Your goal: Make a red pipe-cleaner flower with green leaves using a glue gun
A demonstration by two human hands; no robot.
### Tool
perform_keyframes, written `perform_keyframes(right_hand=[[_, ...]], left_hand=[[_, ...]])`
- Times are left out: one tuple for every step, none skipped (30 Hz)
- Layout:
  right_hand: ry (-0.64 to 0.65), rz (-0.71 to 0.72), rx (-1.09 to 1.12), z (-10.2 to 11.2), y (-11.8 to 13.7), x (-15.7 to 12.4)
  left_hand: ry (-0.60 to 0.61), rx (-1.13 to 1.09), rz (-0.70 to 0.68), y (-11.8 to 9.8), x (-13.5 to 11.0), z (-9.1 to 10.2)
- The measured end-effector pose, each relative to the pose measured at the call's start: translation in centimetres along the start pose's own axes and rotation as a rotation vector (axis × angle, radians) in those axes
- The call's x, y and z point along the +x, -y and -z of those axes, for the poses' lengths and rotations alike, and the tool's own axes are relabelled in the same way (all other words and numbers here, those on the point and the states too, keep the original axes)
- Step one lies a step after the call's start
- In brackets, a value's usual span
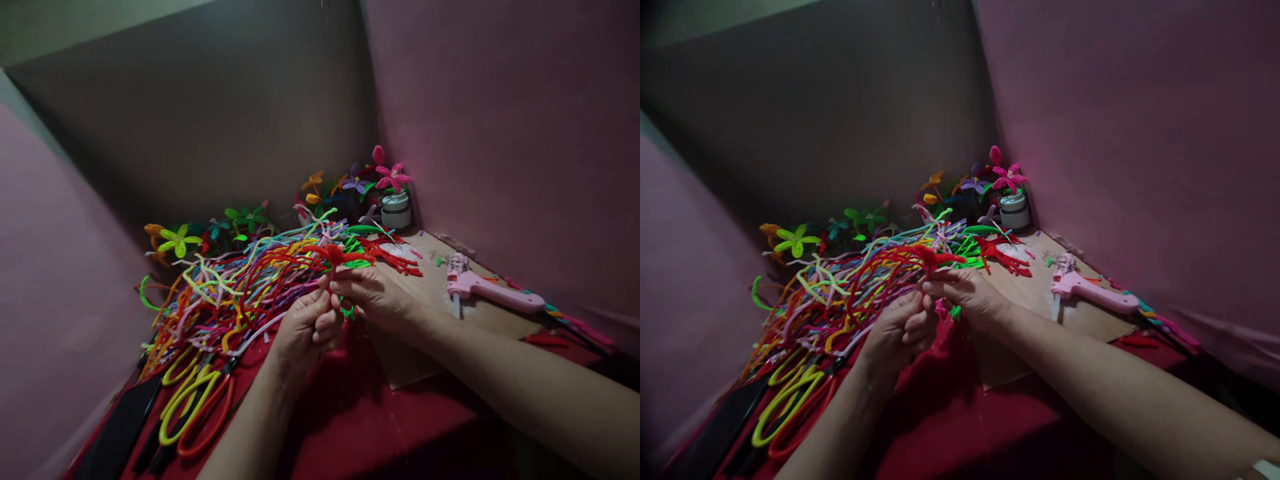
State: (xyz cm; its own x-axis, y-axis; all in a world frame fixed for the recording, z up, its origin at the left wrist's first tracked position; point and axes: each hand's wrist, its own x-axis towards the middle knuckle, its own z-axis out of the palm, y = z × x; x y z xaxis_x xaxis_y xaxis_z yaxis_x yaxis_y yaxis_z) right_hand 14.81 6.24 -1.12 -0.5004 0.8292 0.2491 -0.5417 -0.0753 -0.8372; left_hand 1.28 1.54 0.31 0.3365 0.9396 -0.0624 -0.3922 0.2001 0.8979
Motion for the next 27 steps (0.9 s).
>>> perform_keyframes(right_hand=[[-0.023, 0.003, 0.015, 0.1, -0.1, 0.0], [-0.037, -0.001, 0.031, 0.2, -0.1, 0.0], [-0.044, -0.008, 0.045, 0.2, -0.1, 0.0], [-0.047, -0.015, 0.062, 0.3, 0.0, 0.0], [-0.051, -0.024, 0.082, 0.3, 0.0, 0.0], [-0.063, -0.033, 0.108, 0.3, 0.0, 0.0], [-0.074, -0.043, 0.134, 0.4, 0.0, 0.1], [-0.081, -0.058, 0.158, 0.5, 0.0, 0.2], [-0.084, -0.074, 0.179, 0.6, 0.0, 0.3], [-0.082, -0.091, 0.2, 0.7, -0.1, 0.5], [-0.079, -0.107, 0.222, 0.8, -0.1, 0.6], [-0.082, -0.124, 0.242, 1.0, -0.2, 0.8], [-0.094, -0.137, 0.262, 1.1, -0.3, 0.9], [-0.115, -0.141, 0.279, 1.3, -0.3, 1.1], [-0.137, -0.137, 0.284, 1.4, -0.3, 1.2], [-0.155, -0.132, 0.274, 1.5, -0.2, 1.3], [-0.169, -0.124, 0.252, 1.7, -0.2, 1.3], [-0.175, -0.118, 0.223, 1.8, -0.2, 1.4], [-0.177, -0.114, 0.198, 1.8, -0.1, 1.4], [-0.175, -0.115, 0.187, 1.9, -0.1, 1.4], [-0.168, -0.121, 0.193, 2.0, -0.1, 1.4], [-0.16, -0.128, 0.218, 2.0, -0.1, 1.4], [-0.154, -0.139, 0.254, 1.9, -0.1, 1.4], [-0.147, -0.152, 0.29, 1.9, -0.1, 1.4], [-0.143, -0.162, 0.315, 1.8, 0.0, 1.3], [-0.141, -0.168, 0.324, 1.7, 0.0, 1.3], [-0.141, -0.167, 0.317, 1.6, 0.1, 1.3]], left_hand=[[-0.028, 0.043, -0.011, 0.0, 0.2, 0.0], [-0.059, 0.096, -0.031, 0.0, 0.3, -0.1], [-0.094, 0.154, -0.061, 0.1, 0.5, -0.1], [-0.13, 0.206, -0.098, 0.1, 0.7, 0.0], [-0.16, 0.247, -0.131, 0.2, 0.8, 0.0], [-0.181, 0.273, -0.151, 0.3, 0.9, 0.2], [-0.197, 0.285, -0.152, 0.3, 1.0, 0.3], [-0.218, 0.286, -0.146, 0.4, 1.0, 0.5], [-0.242, 0.285, -0.137, 0.4, 1.1, 0.7], [-0.27, 0.287, -0.126, 0.5, 1.1, 0.9], [-0.299, 0.295, -0.117, 0.5, 1.1, 1.1], [-0.326, 0.306, -0.116, 0.6, 1.1, 1.2], [-0.343, 0.319, -0.117, 0.7, 1.1, 1.3], [-0.348, 0.332, -0.119, 0.8, 1.1, 1.4], [-0.348, 0.345, -0.119, 1.0, 1.2, 1.5], [-0.347, 0.357, -0.119, 1.1, 1.3, 1.6], [-0.347, 0.367, -0.113, 1.3, 1.4, 1.6], [-0.349, 0.375, -0.102, 1.4, 1.5, 1.7], [-0.354, 0.381, -0.089, 1.6, 1.6, 1.8], [-0.358, 0.382, -0.076, 1.7, 1.7, 1.9], [-0.359, 0.381, -0.063, 1.8, 1.7, 2.0], [-0.358, 0.381, -0.052, 1.8, 1.8, 2.1], [-0.354, 0.382, -0.044, 1.9, 1.8, 2.1], [-0.349, 0.386, -0.038, 1.9, 1.8, 2.2], [-0.345, 0.393, -0.03, 1.9, 1.8, 2.2], [-0.341, 0.398, -0.025, 1.9, 1.8, 2.1], [-0.34, 0.397, -0.029, 1.8, 1.8, 2.0]])
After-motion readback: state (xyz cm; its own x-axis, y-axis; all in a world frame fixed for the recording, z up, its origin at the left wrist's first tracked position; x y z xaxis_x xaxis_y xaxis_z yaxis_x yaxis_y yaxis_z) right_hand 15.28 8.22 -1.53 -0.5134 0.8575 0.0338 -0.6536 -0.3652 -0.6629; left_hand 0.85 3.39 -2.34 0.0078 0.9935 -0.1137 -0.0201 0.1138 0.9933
